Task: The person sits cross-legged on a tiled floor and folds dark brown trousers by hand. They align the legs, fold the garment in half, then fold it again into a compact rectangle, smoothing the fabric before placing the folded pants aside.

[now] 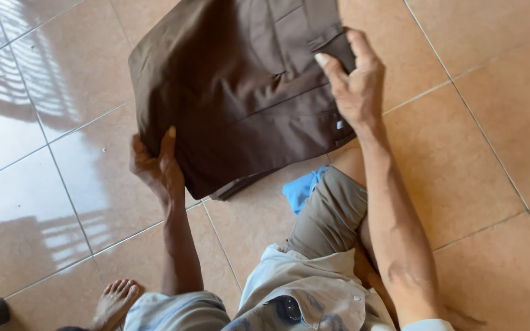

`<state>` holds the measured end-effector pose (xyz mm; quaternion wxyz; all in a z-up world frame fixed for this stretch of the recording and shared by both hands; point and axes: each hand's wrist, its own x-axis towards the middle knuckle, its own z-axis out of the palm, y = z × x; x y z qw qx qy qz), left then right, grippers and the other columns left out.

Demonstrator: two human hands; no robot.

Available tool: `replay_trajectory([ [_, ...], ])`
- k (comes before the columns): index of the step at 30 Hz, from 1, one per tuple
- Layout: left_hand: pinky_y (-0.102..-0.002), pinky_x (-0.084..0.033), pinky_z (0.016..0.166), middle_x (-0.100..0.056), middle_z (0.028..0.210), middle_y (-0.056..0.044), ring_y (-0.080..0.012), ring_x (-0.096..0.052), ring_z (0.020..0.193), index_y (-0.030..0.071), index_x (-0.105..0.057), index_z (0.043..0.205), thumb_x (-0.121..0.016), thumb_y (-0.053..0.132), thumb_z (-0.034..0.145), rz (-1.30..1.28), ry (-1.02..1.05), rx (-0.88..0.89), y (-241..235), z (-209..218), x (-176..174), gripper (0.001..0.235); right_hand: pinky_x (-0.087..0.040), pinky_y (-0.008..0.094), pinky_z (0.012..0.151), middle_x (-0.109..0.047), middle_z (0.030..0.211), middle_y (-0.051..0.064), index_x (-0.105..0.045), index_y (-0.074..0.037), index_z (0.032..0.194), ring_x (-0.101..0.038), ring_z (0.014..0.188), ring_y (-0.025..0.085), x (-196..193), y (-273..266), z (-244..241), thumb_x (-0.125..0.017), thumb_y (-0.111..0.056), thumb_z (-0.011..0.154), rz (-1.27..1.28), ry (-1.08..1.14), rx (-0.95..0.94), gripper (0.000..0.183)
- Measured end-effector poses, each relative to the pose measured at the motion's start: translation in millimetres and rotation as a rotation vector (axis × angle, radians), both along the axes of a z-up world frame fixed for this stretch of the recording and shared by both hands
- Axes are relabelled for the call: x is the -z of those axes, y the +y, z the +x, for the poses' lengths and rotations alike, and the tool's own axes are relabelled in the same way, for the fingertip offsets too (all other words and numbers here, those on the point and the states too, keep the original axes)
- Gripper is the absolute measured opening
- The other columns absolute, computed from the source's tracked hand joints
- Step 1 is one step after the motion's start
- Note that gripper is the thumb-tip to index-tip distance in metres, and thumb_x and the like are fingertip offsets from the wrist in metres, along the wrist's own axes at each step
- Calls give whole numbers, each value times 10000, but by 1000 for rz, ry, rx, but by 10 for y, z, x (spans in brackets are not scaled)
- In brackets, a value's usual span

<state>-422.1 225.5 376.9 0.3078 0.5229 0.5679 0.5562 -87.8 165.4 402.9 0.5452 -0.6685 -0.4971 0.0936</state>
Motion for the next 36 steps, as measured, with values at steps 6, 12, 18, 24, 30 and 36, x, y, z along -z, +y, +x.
replay_trajectory([
  [6,-410,-536,779,-731,885,-119,-230,-683,797,87,-736,1032,-855,272,883,-308,44,-86,159,-784,2179,266,-537,621,898,-660,1142,371,-509,-40,1440,-653,1079,551,1409,570,-250,-770,-246,958,-345,69,-98,585],
  [12,-558,-523,812,-704,958,-250,-455,-702,915,44,-582,1112,-834,309,896,-395,289,-197,-21,-782,2263,425,-512,600,977,-606,1270,390,-499,112,1436,-604,1161,559,1626,353,-473,-659,-92,1012,-412,-127,-58,497],
  [18,-782,-136,1138,-158,1684,-232,-499,-186,1521,121,-267,1629,-781,511,915,-104,813,15,-199,-211,1662,962,-358,689,1060,-400,1579,247,-407,-116,1595,-412,1414,484,1649,180,-1097,-622,-375,1074,-424,-708,137,621],
  [24,-750,-13,1154,-130,1685,-289,-501,-63,1545,82,-275,1642,-636,711,899,-133,1005,135,-232,5,2034,1038,-345,754,1056,-376,1603,228,-352,-196,1632,-403,1429,492,1939,115,-795,-470,-525,1109,-568,-626,103,629],
  [30,-742,31,1149,-40,1683,-309,-511,13,1547,71,-202,1659,-517,791,927,14,1042,91,-143,-37,2522,1074,-555,562,883,-466,1535,203,-375,-244,1622,-594,1273,426,2150,156,-689,-471,-597,1089,-435,-632,135,647],
  [36,-721,58,1155,-18,1672,-330,-533,26,1537,39,-194,1649,-457,799,956,135,1116,39,-96,-48,2786,1062,-584,512,861,-483,1513,207,-382,-217,1610,-645,1226,372,2183,143,-661,-504,-589,1088,-415,-669,155,652],
])
